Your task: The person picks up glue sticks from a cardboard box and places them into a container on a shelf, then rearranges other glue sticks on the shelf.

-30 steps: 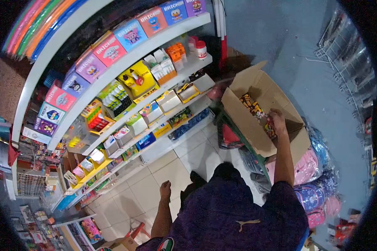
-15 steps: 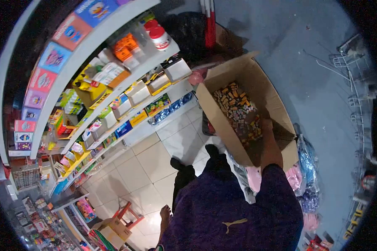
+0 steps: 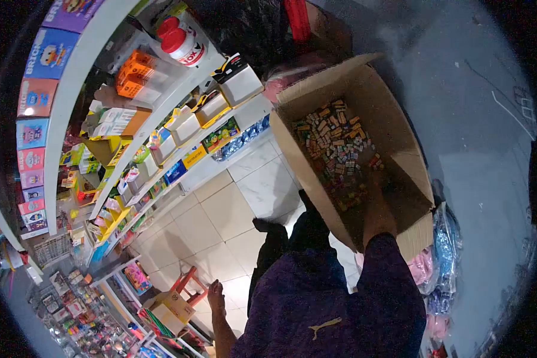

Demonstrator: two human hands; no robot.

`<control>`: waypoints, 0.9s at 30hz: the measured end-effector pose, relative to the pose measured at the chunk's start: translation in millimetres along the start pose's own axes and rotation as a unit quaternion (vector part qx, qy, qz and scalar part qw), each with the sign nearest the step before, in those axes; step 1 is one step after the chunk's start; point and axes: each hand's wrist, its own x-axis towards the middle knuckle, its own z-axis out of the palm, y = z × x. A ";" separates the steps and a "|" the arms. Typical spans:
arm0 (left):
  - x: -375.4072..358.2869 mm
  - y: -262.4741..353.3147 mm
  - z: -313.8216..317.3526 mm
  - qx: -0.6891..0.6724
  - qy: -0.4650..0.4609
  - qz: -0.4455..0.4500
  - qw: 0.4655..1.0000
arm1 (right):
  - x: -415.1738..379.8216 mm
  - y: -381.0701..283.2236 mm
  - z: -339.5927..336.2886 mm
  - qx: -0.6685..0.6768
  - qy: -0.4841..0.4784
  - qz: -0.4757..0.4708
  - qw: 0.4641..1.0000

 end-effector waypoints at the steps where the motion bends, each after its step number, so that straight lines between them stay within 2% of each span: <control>1: -4.7 4.7 6.0 0.005 0.012 -0.010 1.000 | 3.0 -1.1 0.7 -0.001 0.001 0.002 1.000; 4: -11.5 -15.2 15.5 0.019 -0.035 -0.015 0.999 | 7.8 -2.2 4.3 -0.002 0.006 0.004 1.000; 7: -15.1 -30.7 29.9 0.059 -0.066 -0.083 0.993 | 7.2 -1.5 9.0 0.000 0.006 0.005 1.000; 8: -18.4 -34.2 33.8 0.087 -0.076 -0.078 0.990 | 6.5 -1.3 10.2 -0.001 0.007 0.007 1.000; 9: -8.0 -63.2 28.8 0.041 -0.099 -0.075 0.991 | 4.2 -2.0 9.3 -0.002 0.005 0.005 1.000; 11: -11.6 -70.9 30.4 0.033 -0.107 -0.066 0.992 | 4.5 -3.4 9.3 -0.004 0.006 0.004 1.000; 14: -20.2 -57.6 33.1 0.060 -0.103 -0.040 0.992 | 1.3 -3.8 11.9 -0.005 0.000 0.001 1.000; 17: -24.5 -26.8 40.8 0.096 -0.092 -0.057 0.989 | -0.7 3.2 9.9 -0.006 -0.006 -0.005 1.000; 22: -13.5 -12.3 48.7 0.087 -0.107 0.004 0.990 | -2.9 9.1 1.7 -0.011 -0.032 -0.029 0.999; 27: -9.4 -1.8 54.8 0.080 -0.103 0.006 0.991 | 2.3 13.0 -13.8 -0.020 -0.075 -0.074 0.994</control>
